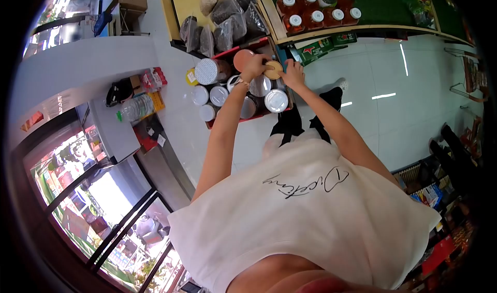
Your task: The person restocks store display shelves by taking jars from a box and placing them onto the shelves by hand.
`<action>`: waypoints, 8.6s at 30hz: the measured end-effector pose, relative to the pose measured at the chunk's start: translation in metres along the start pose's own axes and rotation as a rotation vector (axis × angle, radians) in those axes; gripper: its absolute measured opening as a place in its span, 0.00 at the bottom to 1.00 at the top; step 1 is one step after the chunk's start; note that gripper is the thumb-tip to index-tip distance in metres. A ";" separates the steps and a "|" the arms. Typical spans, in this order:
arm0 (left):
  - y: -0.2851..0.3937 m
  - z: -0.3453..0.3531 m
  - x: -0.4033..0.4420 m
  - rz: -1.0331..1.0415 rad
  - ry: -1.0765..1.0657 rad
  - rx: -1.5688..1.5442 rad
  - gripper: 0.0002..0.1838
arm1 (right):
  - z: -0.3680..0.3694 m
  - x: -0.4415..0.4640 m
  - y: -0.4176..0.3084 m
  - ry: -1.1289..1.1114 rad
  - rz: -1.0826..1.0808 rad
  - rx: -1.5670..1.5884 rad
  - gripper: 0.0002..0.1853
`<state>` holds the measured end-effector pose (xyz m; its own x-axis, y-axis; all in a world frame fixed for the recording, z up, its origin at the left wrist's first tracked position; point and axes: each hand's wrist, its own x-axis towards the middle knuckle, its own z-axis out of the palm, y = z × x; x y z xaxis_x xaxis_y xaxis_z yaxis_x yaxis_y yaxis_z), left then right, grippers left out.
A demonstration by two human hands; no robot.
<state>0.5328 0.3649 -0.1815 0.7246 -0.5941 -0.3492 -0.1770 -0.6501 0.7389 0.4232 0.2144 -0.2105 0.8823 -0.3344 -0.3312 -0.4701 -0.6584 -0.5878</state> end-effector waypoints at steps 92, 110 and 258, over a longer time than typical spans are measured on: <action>1.075 0.722 0.870 0.511 -0.765 0.557 0.24 | -1.021 0.274 1.195 0.756 0.732 1.014 0.13; 1.279 0.705 1.101 0.628 -0.185 0.128 0.13 | -1.286 0.571 1.188 0.244 0.243 0.648 0.20; 0.490 0.309 -0.256 -0.534 1.214 -0.439 0.35 | -0.340 -0.121 0.133 -1.303 -0.576 0.418 0.24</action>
<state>0.0544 0.0525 0.0917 0.7949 0.5987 -0.0984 0.3576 -0.3312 0.8732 0.2612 -0.0624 0.0026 0.4113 0.8724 -0.2639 -0.2422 -0.1745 -0.9544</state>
